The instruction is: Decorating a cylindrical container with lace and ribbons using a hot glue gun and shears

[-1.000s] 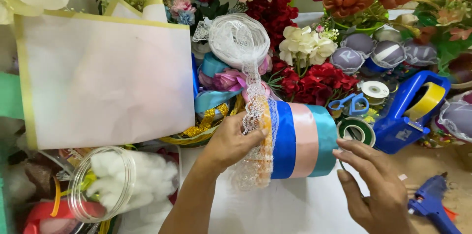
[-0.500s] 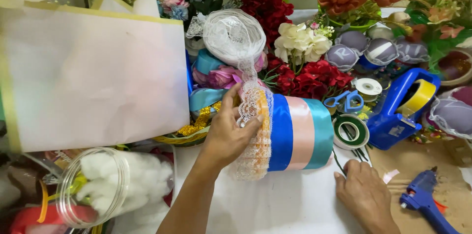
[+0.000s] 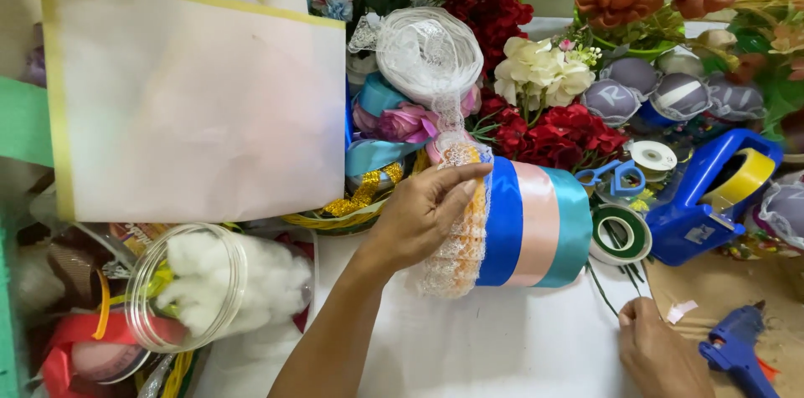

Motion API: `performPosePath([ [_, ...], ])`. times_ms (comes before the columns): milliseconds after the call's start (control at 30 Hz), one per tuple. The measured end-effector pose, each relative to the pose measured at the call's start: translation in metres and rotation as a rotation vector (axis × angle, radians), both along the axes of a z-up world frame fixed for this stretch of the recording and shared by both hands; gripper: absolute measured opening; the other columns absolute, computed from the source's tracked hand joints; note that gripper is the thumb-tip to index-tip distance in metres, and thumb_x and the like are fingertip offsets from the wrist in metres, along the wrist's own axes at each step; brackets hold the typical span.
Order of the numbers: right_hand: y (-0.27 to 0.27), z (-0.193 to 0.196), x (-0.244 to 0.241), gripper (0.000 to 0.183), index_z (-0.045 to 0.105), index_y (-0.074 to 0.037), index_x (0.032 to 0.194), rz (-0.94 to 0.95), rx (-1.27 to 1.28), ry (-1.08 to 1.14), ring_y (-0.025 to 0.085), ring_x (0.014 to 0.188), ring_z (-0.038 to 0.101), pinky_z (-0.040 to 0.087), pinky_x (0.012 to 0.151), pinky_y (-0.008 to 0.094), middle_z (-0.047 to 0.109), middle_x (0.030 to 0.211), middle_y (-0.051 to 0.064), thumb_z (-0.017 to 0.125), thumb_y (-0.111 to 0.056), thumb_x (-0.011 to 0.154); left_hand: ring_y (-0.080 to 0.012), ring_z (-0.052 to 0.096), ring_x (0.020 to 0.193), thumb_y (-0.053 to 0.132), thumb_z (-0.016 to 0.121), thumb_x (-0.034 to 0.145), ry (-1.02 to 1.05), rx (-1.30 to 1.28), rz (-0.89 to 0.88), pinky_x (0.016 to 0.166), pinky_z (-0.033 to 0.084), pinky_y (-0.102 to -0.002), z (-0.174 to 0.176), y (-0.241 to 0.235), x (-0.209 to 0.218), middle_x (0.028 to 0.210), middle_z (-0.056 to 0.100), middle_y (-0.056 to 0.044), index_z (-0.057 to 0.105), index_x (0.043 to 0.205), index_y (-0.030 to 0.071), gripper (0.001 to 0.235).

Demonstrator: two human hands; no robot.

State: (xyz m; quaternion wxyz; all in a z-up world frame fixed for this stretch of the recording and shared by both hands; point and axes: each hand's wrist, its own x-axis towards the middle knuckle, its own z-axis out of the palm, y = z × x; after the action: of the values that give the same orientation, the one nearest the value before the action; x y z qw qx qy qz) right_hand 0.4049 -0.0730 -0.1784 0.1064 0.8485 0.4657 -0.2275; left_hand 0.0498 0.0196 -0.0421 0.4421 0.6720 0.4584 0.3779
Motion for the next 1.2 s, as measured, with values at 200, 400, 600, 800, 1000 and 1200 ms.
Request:
performPosePath([
  [200,-0.023,0.033,0.038,0.041,0.08,-0.024,0.118,-0.074,0.179,0.176,0.024,0.104,0.073,0.054,0.093,0.035,0.079,0.117,0.002,0.044,-0.042,0.108,-0.0099,0.059,0.102,0.042,0.053,0.096,-0.115,-0.052,-0.026,0.09,0.048,-0.024,-0.007,0.015,0.0,0.119,0.069,0.0,0.063,0.142,0.012,0.056],
  [400,-0.028,-0.002,0.095,0.032,0.066,0.006,0.108,-0.132,0.971,0.76,0.02,0.063,0.044,0.033,0.055,0.031,0.054,0.077,0.016,0.048,-0.018,0.121,-0.021,0.054,0.142,0.037,0.051,0.1,-0.266,-0.03,-0.1,0.118,0.04,-0.032,-0.023,0.028,-0.003,0.148,0.062,-0.011,0.06,0.141,0.007,0.052],
  [600,-0.018,0.081,-0.061,0.008,0.045,-0.009,0.122,-0.009,1.386,1.036,0.026,0.089,0.062,0.054,0.08,0.03,0.056,0.105,0.019,0.044,-0.002,0.118,-0.0213,0.051,0.143,0.028,0.063,0.092,-0.246,-0.054,-0.147,0.12,0.038,-0.034,-0.018,0.024,-0.007,0.153,0.056,-0.012,0.053,0.146,0.006,0.059],
  [800,-0.007,0.113,-0.15,0.022,0.064,0.003,0.107,0.6,1.506,0.689,0.03,0.112,0.073,0.061,0.106,0.037,0.069,0.12,0.024,0.044,-0.009,0.107,-0.0225,0.048,0.146,0.021,0.06,0.092,-0.23,-0.023,-0.164,0.121,0.035,-0.035,-0.018,0.023,-0.011,0.155,0.053,-0.013,0.051,0.148,0.006,0.059],
  [1000,-0.01,0.103,-0.166,0.03,0.069,-0.003,0.114,0.799,1.365,0.61,0.031,0.12,0.073,0.056,0.109,0.039,0.068,0.131,0.022,0.046,-0.019,0.103,-0.02,0.048,0.145,0.02,0.06,0.093,-0.244,-0.013,-0.165,0.12,0.035,-0.033,-0.02,0.024,-0.012,0.154,0.054,-0.012,0.051,0.148,0.004,0.058],
  [1200,0.01,0.07,-0.161,0.034,0.067,0.001,0.121,1.09,1.349,0.511,0.042,0.126,0.067,0.056,0.11,0.048,0.061,0.135,0.028,0.043,-0.015,0.103,-0.0199,0.047,0.145,0.019,0.059,0.094,-0.257,-0.019,-0.175,0.12,0.035,-0.033,-0.024,0.026,-0.012,0.155,0.052,-0.012,0.049,0.149,0.005,0.058],
])
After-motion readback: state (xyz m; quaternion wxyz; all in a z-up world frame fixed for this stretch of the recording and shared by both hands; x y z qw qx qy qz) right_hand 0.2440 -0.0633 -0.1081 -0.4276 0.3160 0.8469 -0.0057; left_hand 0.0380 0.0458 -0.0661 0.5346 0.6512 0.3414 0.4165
